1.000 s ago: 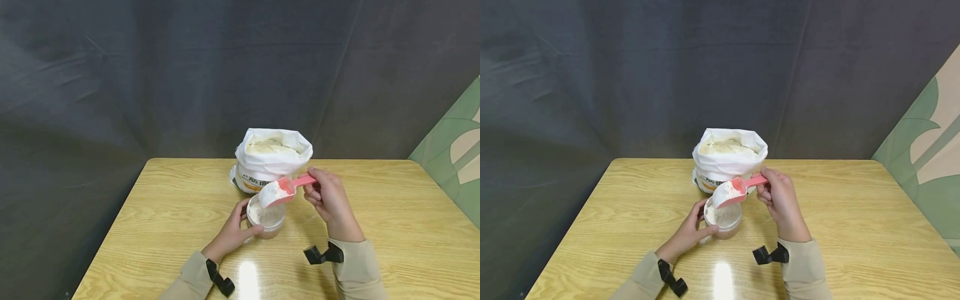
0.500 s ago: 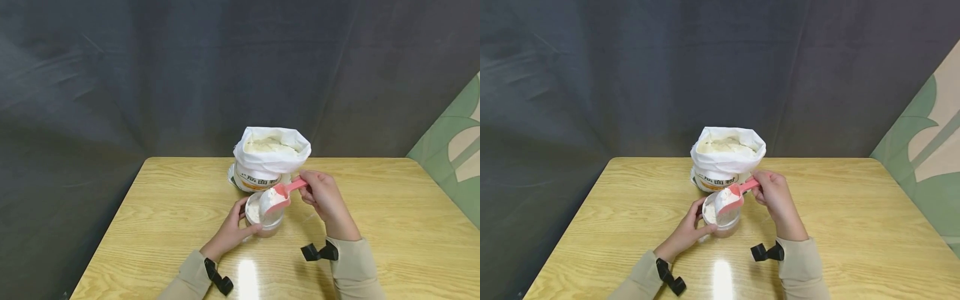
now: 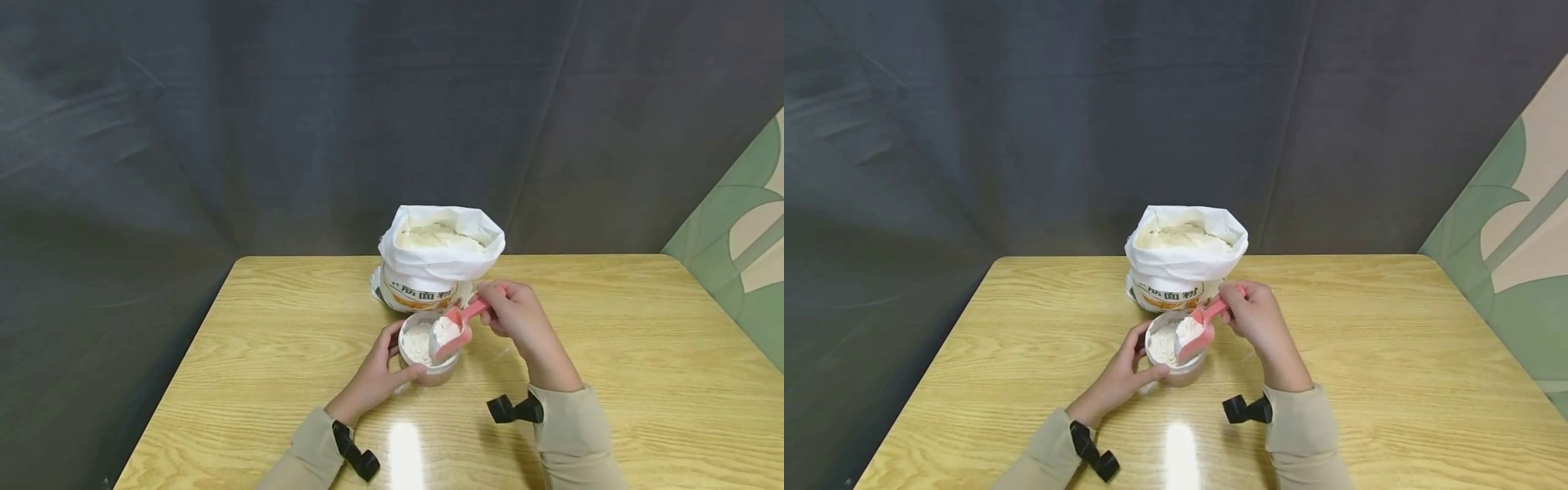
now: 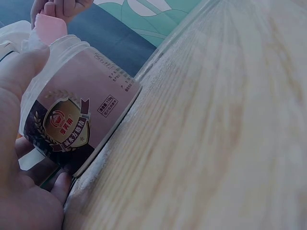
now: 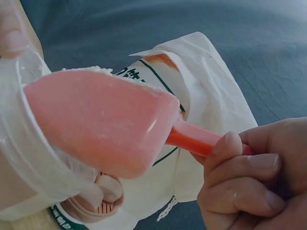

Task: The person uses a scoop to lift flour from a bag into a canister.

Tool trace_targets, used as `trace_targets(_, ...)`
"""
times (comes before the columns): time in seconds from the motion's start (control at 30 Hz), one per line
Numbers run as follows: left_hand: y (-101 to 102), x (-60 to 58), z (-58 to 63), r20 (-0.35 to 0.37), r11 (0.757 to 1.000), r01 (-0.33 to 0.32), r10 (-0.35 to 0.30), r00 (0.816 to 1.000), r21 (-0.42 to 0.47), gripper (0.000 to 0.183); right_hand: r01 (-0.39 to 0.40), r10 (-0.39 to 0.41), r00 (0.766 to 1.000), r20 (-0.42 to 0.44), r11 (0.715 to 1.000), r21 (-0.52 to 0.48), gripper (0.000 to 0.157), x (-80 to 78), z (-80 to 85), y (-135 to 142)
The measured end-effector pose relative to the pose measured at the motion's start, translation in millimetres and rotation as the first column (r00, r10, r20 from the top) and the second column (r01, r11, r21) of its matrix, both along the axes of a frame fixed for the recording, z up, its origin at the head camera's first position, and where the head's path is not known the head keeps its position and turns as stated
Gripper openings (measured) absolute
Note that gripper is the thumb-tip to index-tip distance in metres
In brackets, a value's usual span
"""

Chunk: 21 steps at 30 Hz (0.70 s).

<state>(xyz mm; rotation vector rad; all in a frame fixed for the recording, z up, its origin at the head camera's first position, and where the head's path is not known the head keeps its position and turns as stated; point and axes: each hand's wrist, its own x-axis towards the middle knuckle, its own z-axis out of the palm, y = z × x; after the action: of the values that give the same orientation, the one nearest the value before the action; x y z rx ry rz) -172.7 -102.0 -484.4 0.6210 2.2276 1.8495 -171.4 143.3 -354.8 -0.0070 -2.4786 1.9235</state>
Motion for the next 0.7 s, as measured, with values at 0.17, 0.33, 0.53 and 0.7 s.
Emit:
trace_targets(0.17, 0, -1.0, -1.7, 0.003, 1.000, 0.003, -0.003, 1.000, 0.005, 0.081, -0.012, 0.012, 1.000, -0.003, 0.998, 0.061, 0.035, 0.1, 0.4, -2)
trace_targets(0.33, 0, -1.8, -2.0, 0.005, 1.000, 0.006, -0.006, 1.000, 0.002, 0.080, 0.002, -0.001, 1.000, -0.014, 0.992, 0.122, 0.033, 0.3, -0.6, -5)
trace_targets(0.53, 1, -1.1, -1.1, 0.019, 1.000, 0.001, -0.001, 1.000, -0.002, 0.080, 0.032, -0.011, 0.995, -0.100, 0.977, 0.212, 0.031, -0.2, -4.6, -15)
trace_targets(0.7, 0, 0.4, 0.4, 0.023, 1.000, 0.001, -0.001, 1.000, 0.000, 0.080, 0.066, -0.012, 0.982, -0.188, 0.957, 0.283, 0.034, 0.7, -7.8, -22)
